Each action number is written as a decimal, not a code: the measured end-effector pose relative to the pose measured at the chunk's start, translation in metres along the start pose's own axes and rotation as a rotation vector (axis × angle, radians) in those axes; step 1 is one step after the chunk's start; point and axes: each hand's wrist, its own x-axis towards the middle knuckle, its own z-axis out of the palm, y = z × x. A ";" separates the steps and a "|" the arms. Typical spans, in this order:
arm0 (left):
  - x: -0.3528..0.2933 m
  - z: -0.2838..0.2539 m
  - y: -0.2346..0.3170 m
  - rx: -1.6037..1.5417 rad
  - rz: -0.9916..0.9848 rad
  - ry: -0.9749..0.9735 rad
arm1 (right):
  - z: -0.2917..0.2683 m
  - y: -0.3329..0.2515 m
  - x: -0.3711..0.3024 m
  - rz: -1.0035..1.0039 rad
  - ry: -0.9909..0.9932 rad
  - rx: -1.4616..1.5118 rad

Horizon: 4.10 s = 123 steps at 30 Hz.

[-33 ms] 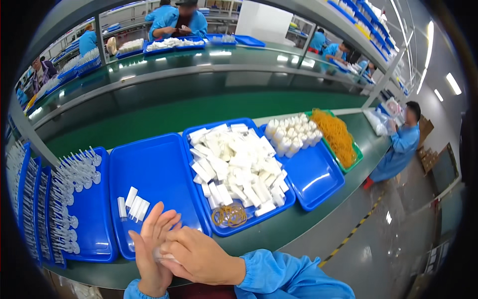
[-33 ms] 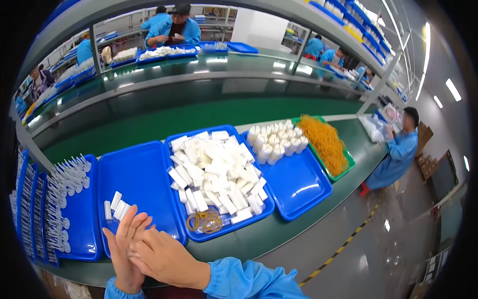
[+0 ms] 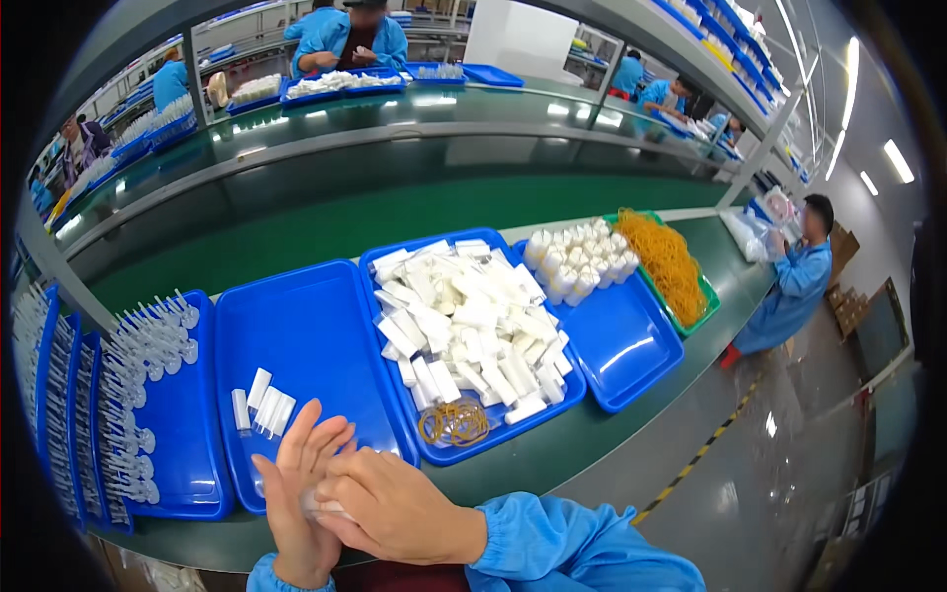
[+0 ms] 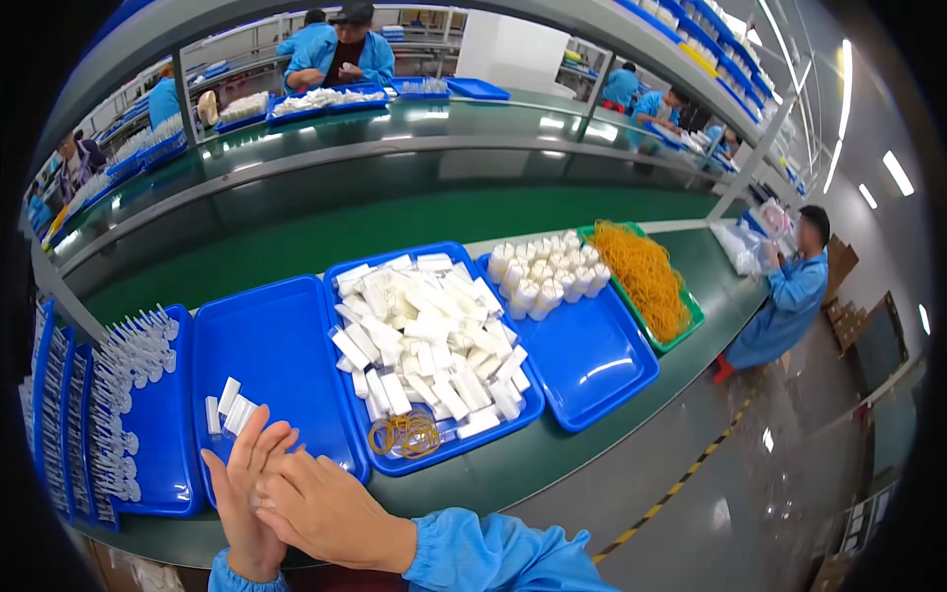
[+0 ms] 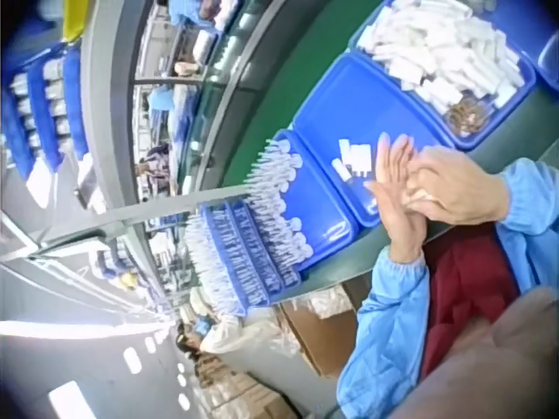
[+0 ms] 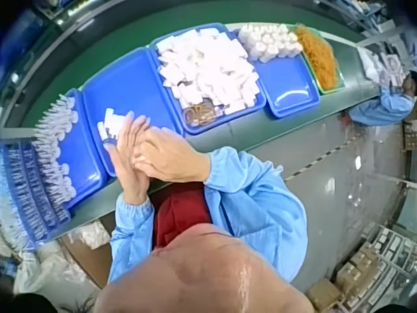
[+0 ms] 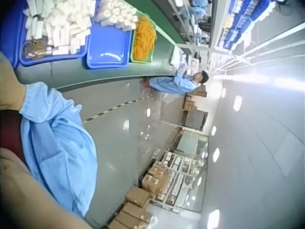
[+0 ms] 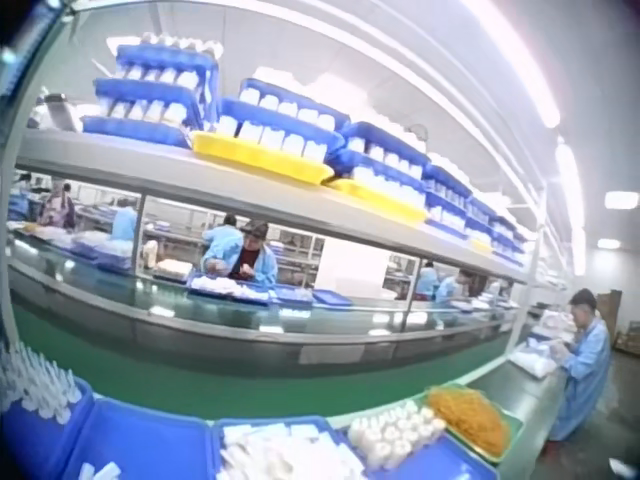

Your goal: Assembling sets of four white plastic tubes and securing each bundle with a yellow rubber band.

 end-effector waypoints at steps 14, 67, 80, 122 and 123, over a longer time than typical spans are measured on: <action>0.000 -0.026 -0.001 0.264 0.374 0.301 | -0.201 0.085 -0.035 0.366 0.672 -0.500; -0.020 -0.099 0.051 1.006 0.285 0.214 | -0.040 0.075 0.090 -0.431 -0.415 -0.380; -0.032 -0.204 0.099 2.239 0.451 0.569 | 0.031 0.062 0.090 -0.351 -0.656 -0.530; -0.022 -0.151 0.069 1.486 0.598 0.297 | 0.018 0.023 0.021 0.785 0.032 0.797; -0.028 -0.137 0.063 1.433 0.621 0.286 | 0.021 0.023 0.022 0.803 0.046 0.839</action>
